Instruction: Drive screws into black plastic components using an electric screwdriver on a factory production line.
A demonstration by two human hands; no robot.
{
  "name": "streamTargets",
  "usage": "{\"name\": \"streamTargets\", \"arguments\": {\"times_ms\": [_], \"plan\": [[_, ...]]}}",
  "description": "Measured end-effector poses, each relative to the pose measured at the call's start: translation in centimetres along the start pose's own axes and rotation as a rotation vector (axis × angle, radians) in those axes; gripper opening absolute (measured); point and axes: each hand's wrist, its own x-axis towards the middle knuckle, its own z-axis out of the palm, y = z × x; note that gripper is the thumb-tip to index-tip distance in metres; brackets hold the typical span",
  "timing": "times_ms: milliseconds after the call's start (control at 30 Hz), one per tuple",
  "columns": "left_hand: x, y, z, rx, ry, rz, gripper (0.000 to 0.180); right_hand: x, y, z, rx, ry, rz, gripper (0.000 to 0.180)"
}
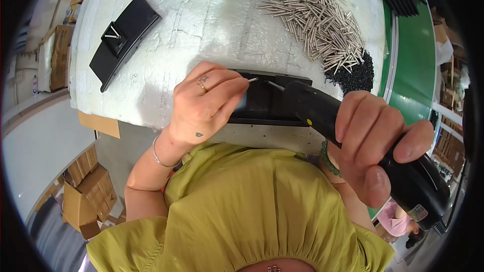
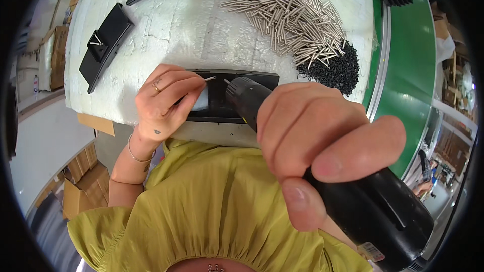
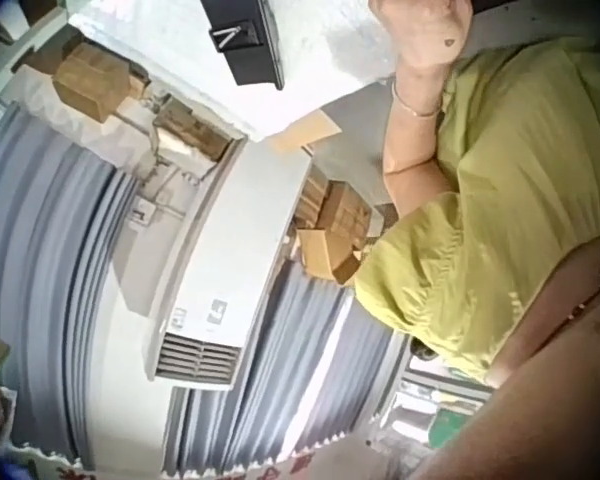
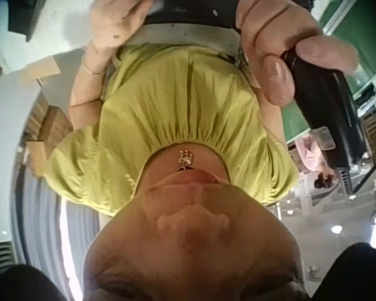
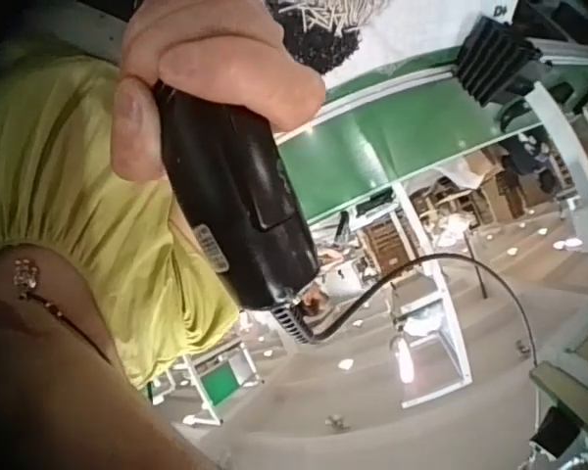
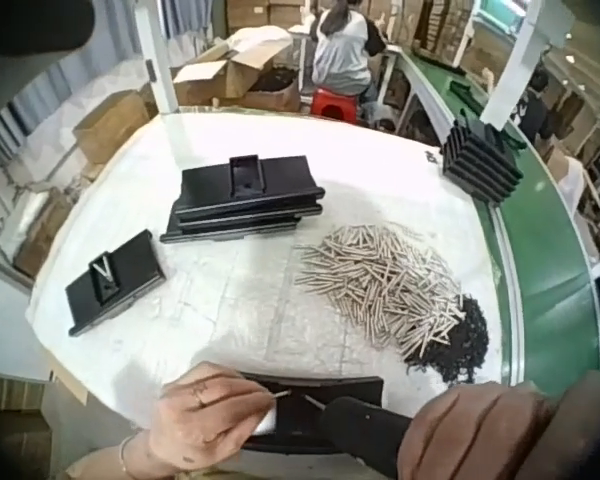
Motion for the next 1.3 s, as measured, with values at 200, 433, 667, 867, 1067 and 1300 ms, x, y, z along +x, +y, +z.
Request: {"name": "streamTargets", "arguments": {"times_ms": [200,433,667,867,1067,1300], "plan": [[-0.4,0.0,0.1,0.026,-0.014,-0.042,0.023,0.8,1.0,0.9,-0.017,-0.037,0.008,0.034],[-0.1,0.0,0.6,-0.034,0.002,-0.075,0.022,0.9,1.2,0.6,-0.021,-0.059,0.025,0.034],[0.0,-0.1,0.9,-0.063,0.042,-0.07,0.021,0.9,0.5,0.9,-0.007,-0.029,0.06,0.033],[-0.1,-0.3,1.0,-0.091,0.065,-0.06,0.02,1.0,0.7,1.0,-0.038,-0.047,0.084,0.034],[-0.1,-0.3,1.0,-0.109,0.058,-0.053,0.02,0.8,0.9,1.4,-0.064,-0.083,0.081,0.032],[-0.4,-0.2,1.1,-0.1,0.044,-0.059,0.019,1.0,1.2,2.2,-0.083,-0.127,0.027,0.03]]}}
